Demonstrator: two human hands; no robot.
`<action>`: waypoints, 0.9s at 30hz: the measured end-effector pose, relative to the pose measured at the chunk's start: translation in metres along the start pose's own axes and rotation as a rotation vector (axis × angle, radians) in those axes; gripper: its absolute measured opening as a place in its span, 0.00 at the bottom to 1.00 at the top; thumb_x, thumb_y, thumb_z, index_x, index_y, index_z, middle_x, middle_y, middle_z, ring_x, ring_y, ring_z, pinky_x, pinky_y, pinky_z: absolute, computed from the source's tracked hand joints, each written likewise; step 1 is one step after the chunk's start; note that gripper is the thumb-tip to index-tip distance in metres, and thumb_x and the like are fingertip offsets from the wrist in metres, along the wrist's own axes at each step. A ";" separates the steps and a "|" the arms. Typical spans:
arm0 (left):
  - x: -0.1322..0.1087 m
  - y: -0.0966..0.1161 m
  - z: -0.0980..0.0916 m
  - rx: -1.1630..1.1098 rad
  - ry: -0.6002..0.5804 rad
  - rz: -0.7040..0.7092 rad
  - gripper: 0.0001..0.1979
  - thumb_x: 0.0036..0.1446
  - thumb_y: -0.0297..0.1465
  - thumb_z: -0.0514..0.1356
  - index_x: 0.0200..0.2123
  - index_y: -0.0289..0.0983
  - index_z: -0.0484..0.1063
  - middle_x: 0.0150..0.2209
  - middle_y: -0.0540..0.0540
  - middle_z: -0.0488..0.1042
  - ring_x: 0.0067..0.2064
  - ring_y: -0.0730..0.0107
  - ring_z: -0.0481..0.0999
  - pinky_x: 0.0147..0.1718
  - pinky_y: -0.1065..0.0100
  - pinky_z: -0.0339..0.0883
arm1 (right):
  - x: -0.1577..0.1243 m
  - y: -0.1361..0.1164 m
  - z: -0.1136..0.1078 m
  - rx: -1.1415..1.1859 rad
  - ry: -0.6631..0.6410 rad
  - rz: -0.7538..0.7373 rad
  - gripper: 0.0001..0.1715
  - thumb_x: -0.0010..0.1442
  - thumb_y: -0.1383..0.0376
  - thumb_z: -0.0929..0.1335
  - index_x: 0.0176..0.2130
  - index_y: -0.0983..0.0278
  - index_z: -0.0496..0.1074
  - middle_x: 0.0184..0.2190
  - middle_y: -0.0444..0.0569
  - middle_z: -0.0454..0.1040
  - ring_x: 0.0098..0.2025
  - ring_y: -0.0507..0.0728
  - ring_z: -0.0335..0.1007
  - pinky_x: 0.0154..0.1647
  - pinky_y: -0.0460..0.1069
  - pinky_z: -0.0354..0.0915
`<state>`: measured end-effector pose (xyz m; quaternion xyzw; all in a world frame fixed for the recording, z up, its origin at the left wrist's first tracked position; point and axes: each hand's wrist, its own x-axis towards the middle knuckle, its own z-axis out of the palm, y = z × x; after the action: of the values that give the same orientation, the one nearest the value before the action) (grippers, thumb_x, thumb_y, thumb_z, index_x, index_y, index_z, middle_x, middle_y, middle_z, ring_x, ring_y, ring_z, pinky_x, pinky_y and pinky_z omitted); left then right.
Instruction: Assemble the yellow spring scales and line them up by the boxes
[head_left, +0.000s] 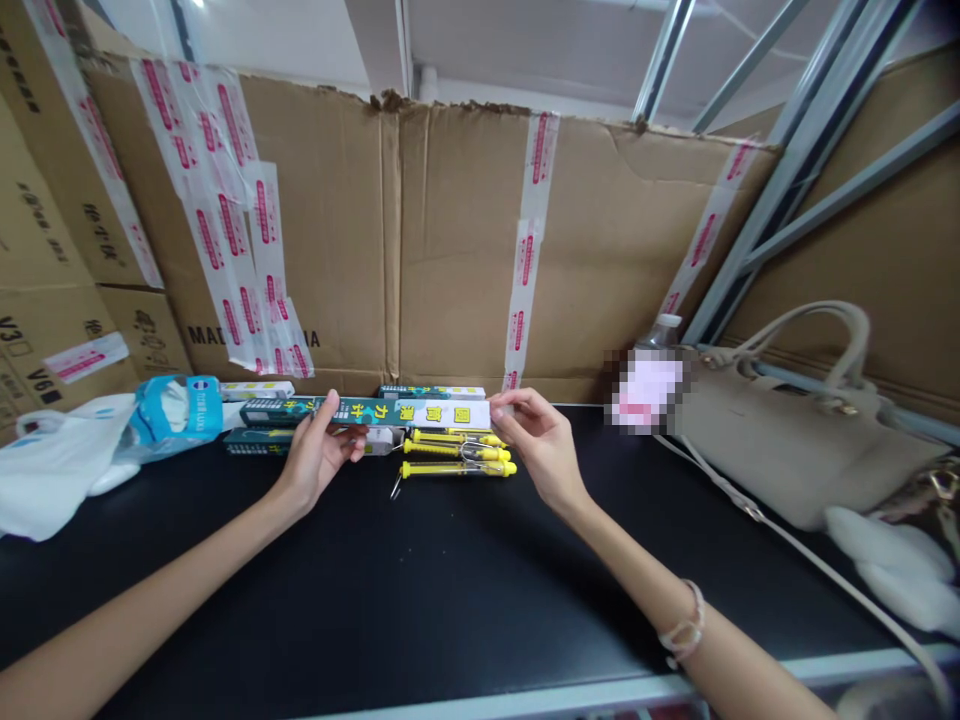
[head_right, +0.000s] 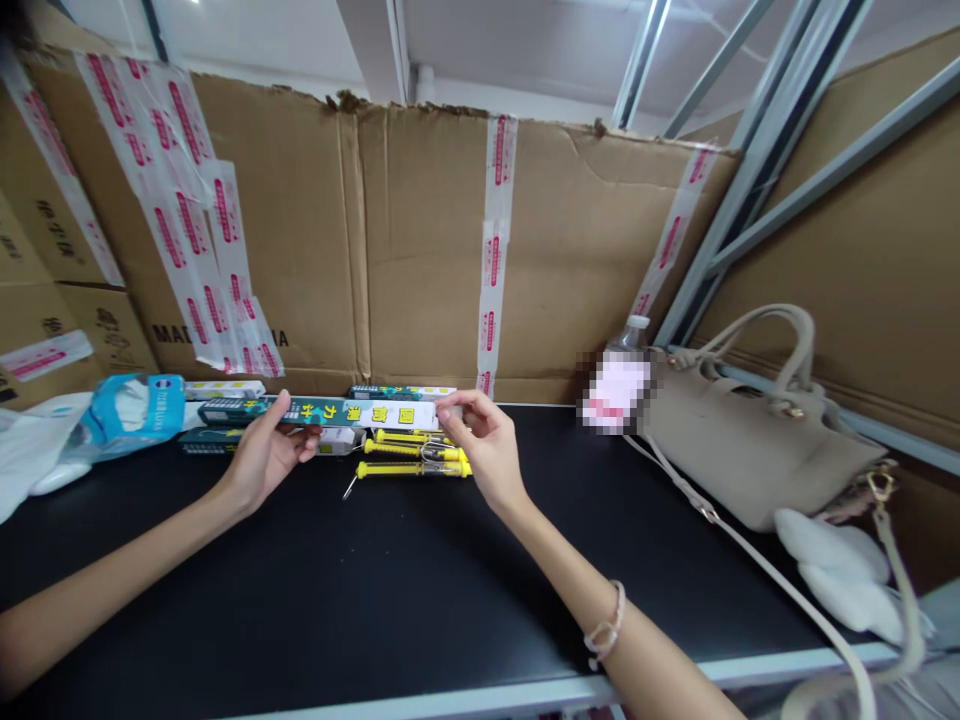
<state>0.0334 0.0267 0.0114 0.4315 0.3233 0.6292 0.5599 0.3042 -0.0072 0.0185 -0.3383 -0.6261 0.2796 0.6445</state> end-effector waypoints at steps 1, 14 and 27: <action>0.000 0.000 0.000 -0.003 0.003 -0.001 0.21 0.49 0.47 0.69 0.29 0.35 0.71 0.23 0.45 0.76 0.21 0.70 0.71 0.16 0.72 0.62 | 0.000 -0.001 0.000 -0.015 0.013 -0.020 0.09 0.60 0.57 0.72 0.38 0.58 0.72 0.40 0.47 0.79 0.41 0.57 0.76 0.38 0.50 0.74; -0.002 -0.001 0.002 -0.020 -0.013 0.035 0.23 0.49 0.47 0.70 0.32 0.36 0.67 0.26 0.46 0.76 0.21 0.70 0.72 0.16 0.71 0.62 | -0.002 -0.002 0.001 -0.261 0.056 -0.047 0.13 0.63 0.54 0.69 0.34 0.61 0.74 0.47 0.53 0.77 0.51 0.62 0.73 0.44 0.54 0.72; -0.003 0.003 0.001 0.007 -0.001 0.083 0.25 0.46 0.50 0.70 0.32 0.39 0.64 0.27 0.51 0.74 0.20 0.71 0.73 0.15 0.73 0.61 | -0.002 0.014 -0.001 -0.169 0.072 0.110 0.17 0.57 0.52 0.73 0.40 0.60 0.82 0.50 0.52 0.80 0.59 0.66 0.70 0.62 0.61 0.61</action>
<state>0.0331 0.0236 0.0140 0.4465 0.3071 0.6506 0.5320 0.3058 -0.0001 0.0061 -0.4355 -0.6041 0.2484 0.6194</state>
